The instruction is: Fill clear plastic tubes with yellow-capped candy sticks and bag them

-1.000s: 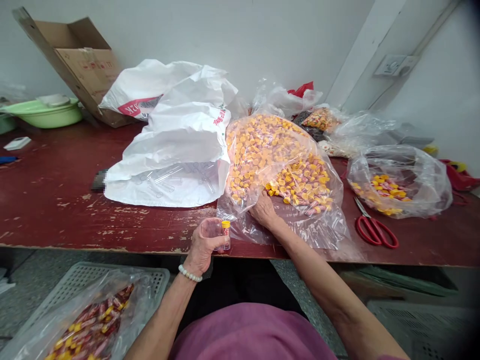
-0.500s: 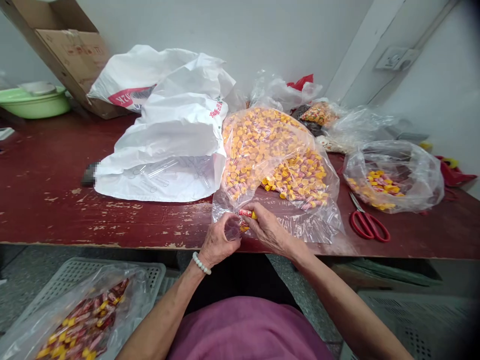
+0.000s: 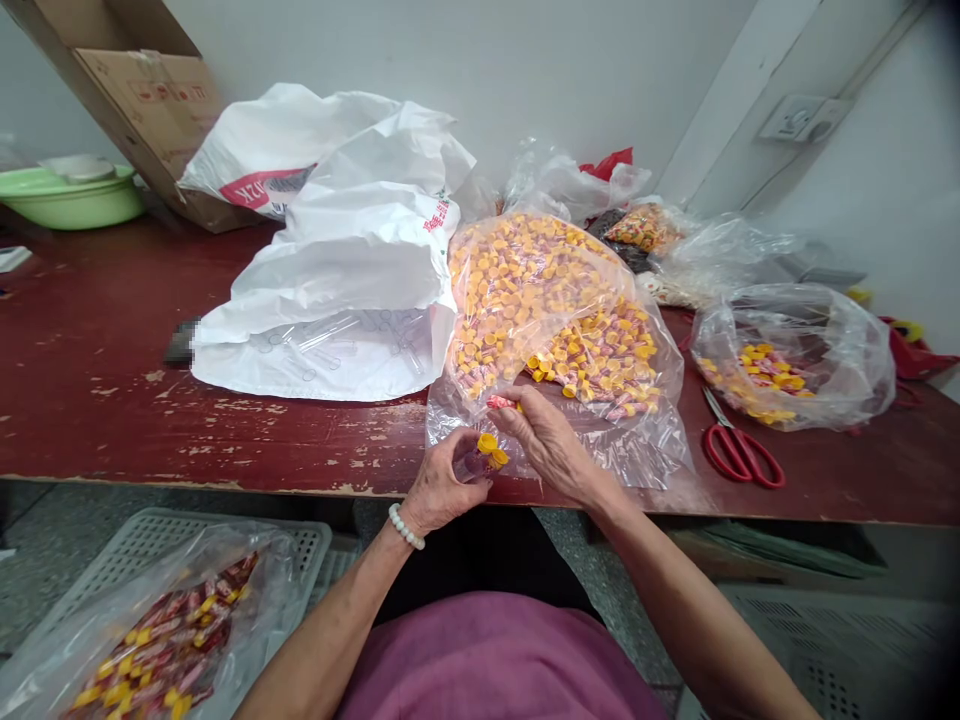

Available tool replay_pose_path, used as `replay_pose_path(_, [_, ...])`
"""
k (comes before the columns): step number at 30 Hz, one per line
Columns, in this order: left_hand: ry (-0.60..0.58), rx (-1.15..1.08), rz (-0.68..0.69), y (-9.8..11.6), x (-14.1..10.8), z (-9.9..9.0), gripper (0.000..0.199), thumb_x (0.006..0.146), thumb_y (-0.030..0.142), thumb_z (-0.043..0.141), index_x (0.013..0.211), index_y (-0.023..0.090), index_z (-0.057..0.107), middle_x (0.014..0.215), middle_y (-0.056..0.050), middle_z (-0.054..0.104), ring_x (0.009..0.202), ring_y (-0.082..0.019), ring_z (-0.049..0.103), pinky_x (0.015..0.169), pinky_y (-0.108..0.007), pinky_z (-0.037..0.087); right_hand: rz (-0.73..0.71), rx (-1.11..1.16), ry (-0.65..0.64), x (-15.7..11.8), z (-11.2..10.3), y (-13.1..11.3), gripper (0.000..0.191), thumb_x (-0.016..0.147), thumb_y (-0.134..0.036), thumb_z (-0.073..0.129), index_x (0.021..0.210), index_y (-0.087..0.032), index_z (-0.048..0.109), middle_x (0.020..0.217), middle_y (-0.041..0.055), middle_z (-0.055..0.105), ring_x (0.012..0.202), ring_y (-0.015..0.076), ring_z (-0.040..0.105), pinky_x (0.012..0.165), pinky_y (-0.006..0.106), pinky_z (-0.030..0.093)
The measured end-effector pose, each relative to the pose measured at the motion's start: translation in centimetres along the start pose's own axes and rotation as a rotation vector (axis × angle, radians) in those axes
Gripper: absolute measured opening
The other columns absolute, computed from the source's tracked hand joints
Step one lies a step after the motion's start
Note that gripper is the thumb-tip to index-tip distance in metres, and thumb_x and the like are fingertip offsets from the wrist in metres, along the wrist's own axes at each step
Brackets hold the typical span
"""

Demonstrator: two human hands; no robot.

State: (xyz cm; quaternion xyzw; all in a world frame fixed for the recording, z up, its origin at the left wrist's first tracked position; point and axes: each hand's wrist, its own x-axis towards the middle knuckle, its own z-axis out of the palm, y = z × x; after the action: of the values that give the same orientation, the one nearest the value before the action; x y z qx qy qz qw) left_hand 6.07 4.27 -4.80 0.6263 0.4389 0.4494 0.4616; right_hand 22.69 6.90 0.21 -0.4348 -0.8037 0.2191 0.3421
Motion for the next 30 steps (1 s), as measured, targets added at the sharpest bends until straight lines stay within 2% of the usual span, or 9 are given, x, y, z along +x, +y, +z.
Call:
replay_pose_path(3, [0.033, 0.02, -0.015, -0.1, 0.0, -0.6, 0.037, 0.061, 0.011, 0.067, 0.095, 0.016, 0.057, 0.088, -0.004, 0.065, 0.08, -0.017, 0.062, 0.073, -0.026, 0.048, -0.091, -0.042, -0.153, -0.9, -1.0, -0.5, 0.024, 0.095, -0.033, 0.036, 0.11, -0.023, 0.053, 0.099, 0.0049, 0.059, 0.091, 0.0171, 0.056, 0.081, 0.031, 0.045])
replay_pose_path(6, [0.057, 0.103, 0.031, -0.2, 0.1, -0.8, 0.033, 0.061, 0.011, 0.067, 0.093, 0.017, 0.057, 0.083, -0.003, 0.065, 0.076, -0.017, 0.061, 0.071, -0.026, 0.046, -0.18, -0.318, -0.265, -1.9, -0.8, -1.3, 0.024, 0.093, -0.026, 0.039, 0.111, -0.023, 0.055, 0.095, 0.0075, 0.06, 0.089, 0.0206, 0.055, 0.082, 0.036, 0.042])
replay_pose_path(9, [0.052, 0.086, 0.037, 0.0, 0.1, -0.7, 0.031, 0.06, 0.01, 0.067, 0.089, 0.017, 0.057, 0.078, -0.002, 0.064, 0.072, -0.016, 0.06, 0.067, -0.025, 0.045, -0.207, -0.475, -0.238, -2.3, -0.3, -1.9, 0.033, 0.09, -0.023, 0.044, 0.122, -0.022, 0.048, 0.097, 0.0094, 0.061, 0.091, 0.0238, 0.054, 0.085, 0.041, 0.039])
replay_pose_path(12, [0.042, -0.009, -0.02, 0.3, 0.2, -0.7, 0.033, 0.057, 0.009, 0.068, 0.087, 0.018, 0.057, 0.075, -0.001, 0.063, 0.069, -0.014, 0.058, 0.065, -0.024, 0.045, -0.203, -0.39, -0.186, -2.0, -0.5, -1.8, 0.044, 0.088, -0.033, 0.05, 0.129, -0.021, 0.039, 0.113, 0.0107, 0.057, 0.104, 0.0256, 0.052, 0.088, 0.041, 0.039])
replay_pose_path(15, [0.081, -0.091, -0.074, 0.3, 0.2, -0.7, 0.038, 0.053, 0.009, 0.072, 0.087, 0.016, 0.058, 0.078, -0.001, 0.063, 0.072, -0.014, 0.058, 0.068, -0.024, 0.046, -0.204, -0.294, -0.119, -1.9, -0.4, -1.2, 0.049, 0.084, -0.041, 0.056, 0.126, -0.023, 0.039, 0.122, 0.0113, 0.051, 0.112, 0.0263, 0.047, 0.091, 0.041, 0.039])
replay_pose_path(19, [0.069, -0.28, -0.254, 0.1, 0.1, -0.1, 0.044, 0.05, 0.007, 0.072, 0.09, 0.015, 0.056, 0.075, 0.002, 0.061, 0.062, -0.011, 0.054, 0.056, -0.022, 0.044, -0.226, -0.33, -0.095, -2.5, 2.2, -0.6, 0.073, 0.06, -0.056, 0.074, 0.116, -0.019, 0.044, 0.123, 0.0156, 0.049, 0.109, 0.0329, 0.045, 0.088, 0.049, 0.036])
replay_pose_path(23, [0.081, -0.449, -0.296, -0.2, 0.1, 0.8, 0.04, 0.048, 0.0, 0.063, 0.084, 0.015, 0.055, 0.071, 0.004, 0.057, 0.06, -0.009, 0.052, 0.05, -0.019, 0.04, -0.157, -0.334, -0.057, -3.3, 4.8, -0.4, 0.072, 0.052, -0.045, 0.081, 0.108, -0.018, 0.045, 0.123, 0.0157, 0.049, 0.107, 0.0325, 0.046, 0.086, 0.048, 0.035])
replay_pose_path(26, [0.121, -0.371, -0.261, -0.2, 0.4, 0.6, 0.038, 0.049, -0.001, 0.062, 0.083, 0.015, 0.054, 0.071, 0.004, 0.058, 0.062, -0.01, 0.053, 0.054, -0.019, 0.042, -0.132, -0.266, -0.034, -3.1, 5.0, -0.2, 0.078, 0.054, -0.051, 0.079, 0.115, -0.019, 0.042, 0.129, 0.0166, 0.044, 0.111, 0.0328, 0.044, 0.088, 0.047, 0.036])
replay_pose_path(30, [0.135, -0.211, -0.201, 0.4, 0.3, -0.5, 0.044, 0.05, 0.005, 0.069, 0.091, 0.015, 0.055, 0.082, -0.001, 0.062, 0.075, -0.015, 0.058, 0.067, -0.025, 0.047, -0.155, -0.225, -0.003, -2.4, 3.7, 0.1, 0.089, 0.058, -0.057, 0.074, 0.128, -0.018, 0.035, 0.134, 0.0179, 0.039, 0.12, 0.0328, 0.039, 0.093, 0.047, 0.035])
